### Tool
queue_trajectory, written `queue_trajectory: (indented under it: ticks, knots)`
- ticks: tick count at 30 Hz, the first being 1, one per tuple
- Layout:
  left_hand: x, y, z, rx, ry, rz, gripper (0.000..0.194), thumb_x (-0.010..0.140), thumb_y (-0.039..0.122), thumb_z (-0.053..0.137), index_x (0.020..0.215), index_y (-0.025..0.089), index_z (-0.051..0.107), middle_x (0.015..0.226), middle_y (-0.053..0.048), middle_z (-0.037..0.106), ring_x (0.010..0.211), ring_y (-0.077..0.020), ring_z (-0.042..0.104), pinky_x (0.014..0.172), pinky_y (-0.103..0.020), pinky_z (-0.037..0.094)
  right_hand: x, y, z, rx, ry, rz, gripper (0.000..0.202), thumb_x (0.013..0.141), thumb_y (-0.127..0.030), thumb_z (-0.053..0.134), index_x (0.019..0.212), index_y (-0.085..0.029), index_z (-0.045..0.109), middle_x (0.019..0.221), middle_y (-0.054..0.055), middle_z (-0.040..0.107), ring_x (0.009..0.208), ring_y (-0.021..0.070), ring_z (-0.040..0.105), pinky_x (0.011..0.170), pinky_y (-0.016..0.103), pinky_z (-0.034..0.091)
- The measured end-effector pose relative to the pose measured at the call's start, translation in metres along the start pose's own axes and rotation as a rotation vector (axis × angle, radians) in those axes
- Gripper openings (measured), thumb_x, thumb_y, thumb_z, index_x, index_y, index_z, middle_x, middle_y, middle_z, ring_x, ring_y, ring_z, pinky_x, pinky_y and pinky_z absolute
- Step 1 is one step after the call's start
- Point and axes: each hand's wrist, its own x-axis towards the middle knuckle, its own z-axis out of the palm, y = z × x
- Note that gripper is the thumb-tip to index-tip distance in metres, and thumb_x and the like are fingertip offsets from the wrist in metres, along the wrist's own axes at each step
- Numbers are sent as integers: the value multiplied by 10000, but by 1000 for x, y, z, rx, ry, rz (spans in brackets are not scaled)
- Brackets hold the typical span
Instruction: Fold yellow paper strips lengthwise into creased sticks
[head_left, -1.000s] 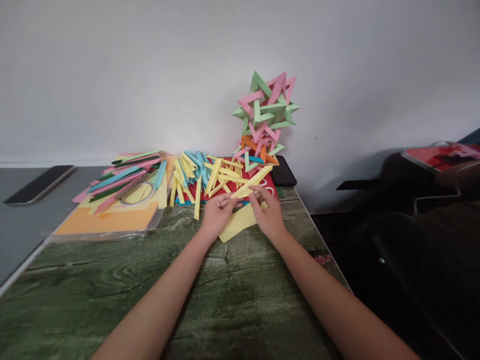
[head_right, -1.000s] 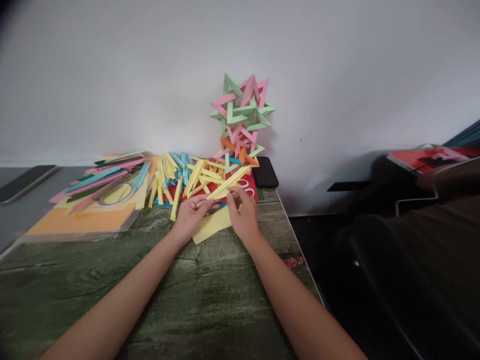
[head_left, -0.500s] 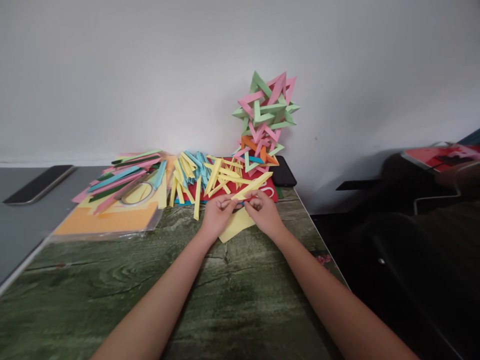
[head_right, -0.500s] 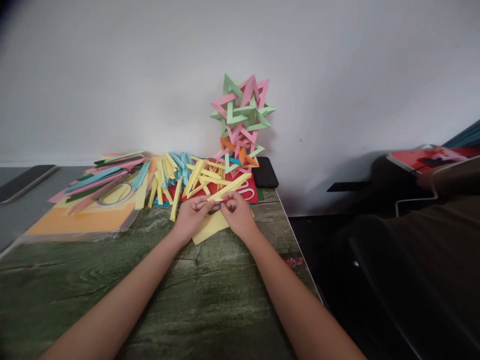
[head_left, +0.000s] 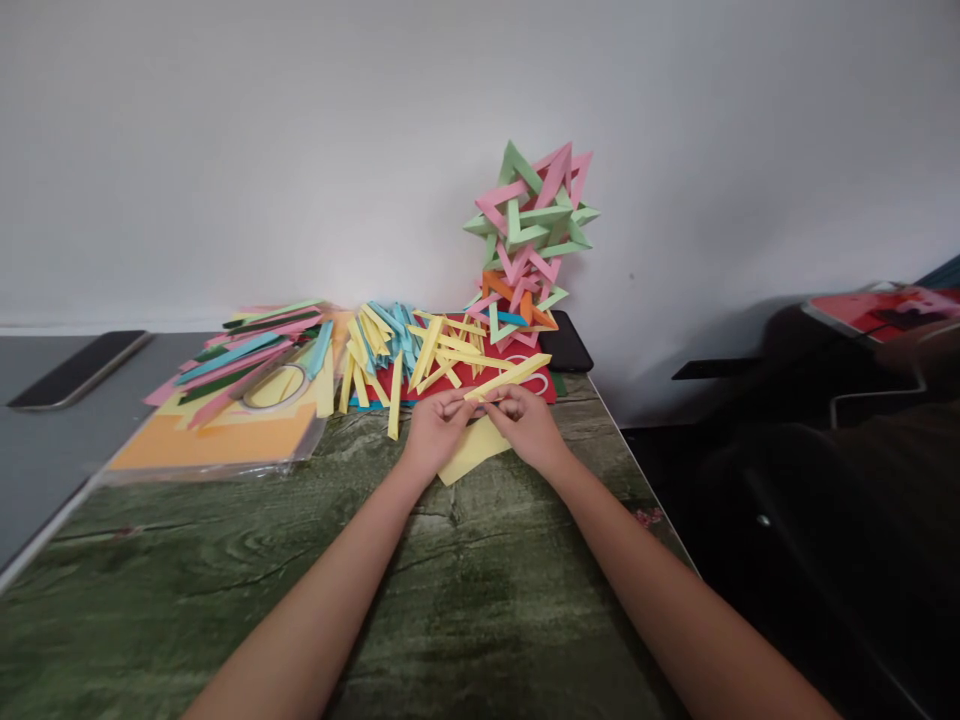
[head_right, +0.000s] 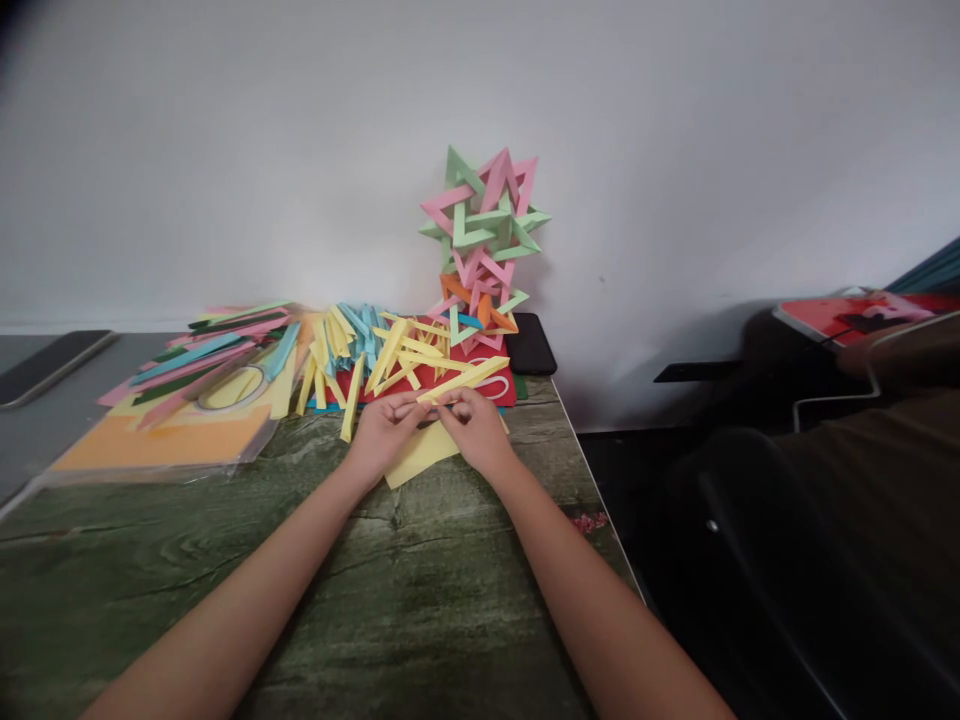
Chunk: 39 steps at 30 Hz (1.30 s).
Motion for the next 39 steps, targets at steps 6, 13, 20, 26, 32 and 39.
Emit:
queue_trajectory:
  ticks: [6,13,20,26,32,39]
  knots:
    - [-1,3,1,5,-8,-8,350,649,316,646,941,124,619,786,-84,692,810,-200,636,780,-317,464,-1,1,0,-67,7,-78,189,711,-353,522,796,-186,547,440,-83,369,373,62,276,398,200,217]
    - [-4,8,3,69,62,-7,328,671,366,617,882,117,635,766,-89,691,766,-207,642,704,-296,481,-6,-3,-1,-358,72,-200,167,741,-294,487,831,-201,593,455,-66,392,429,86,372,468,211,300]
    - [-2,6,1,75,45,-13,299,670,344,619,882,134,633,762,-79,693,755,-201,643,671,-281,476,-5,-7,-1,-256,112,-209,147,721,-308,531,818,-210,583,495,-60,443,440,84,397,458,211,308]
    - [0,5,0,35,34,-38,328,685,363,604,917,132,622,788,-103,690,740,-200,646,609,-254,455,5,1,-4,-2,373,-68,270,598,-387,651,654,-178,489,601,-11,534,539,107,495,481,223,370]
    - [0,3,-3,59,23,-26,354,701,386,586,953,140,607,859,-109,682,760,-200,645,546,-221,426,4,0,-6,-18,353,-39,272,597,-410,652,595,-156,553,620,26,593,573,125,532,516,238,400]
    - [1,4,-2,57,-54,3,318,730,357,559,958,140,606,843,-98,685,672,-167,644,620,-243,444,5,-1,-9,-56,177,17,289,618,-433,624,625,-144,637,622,43,634,575,143,549,517,249,409]
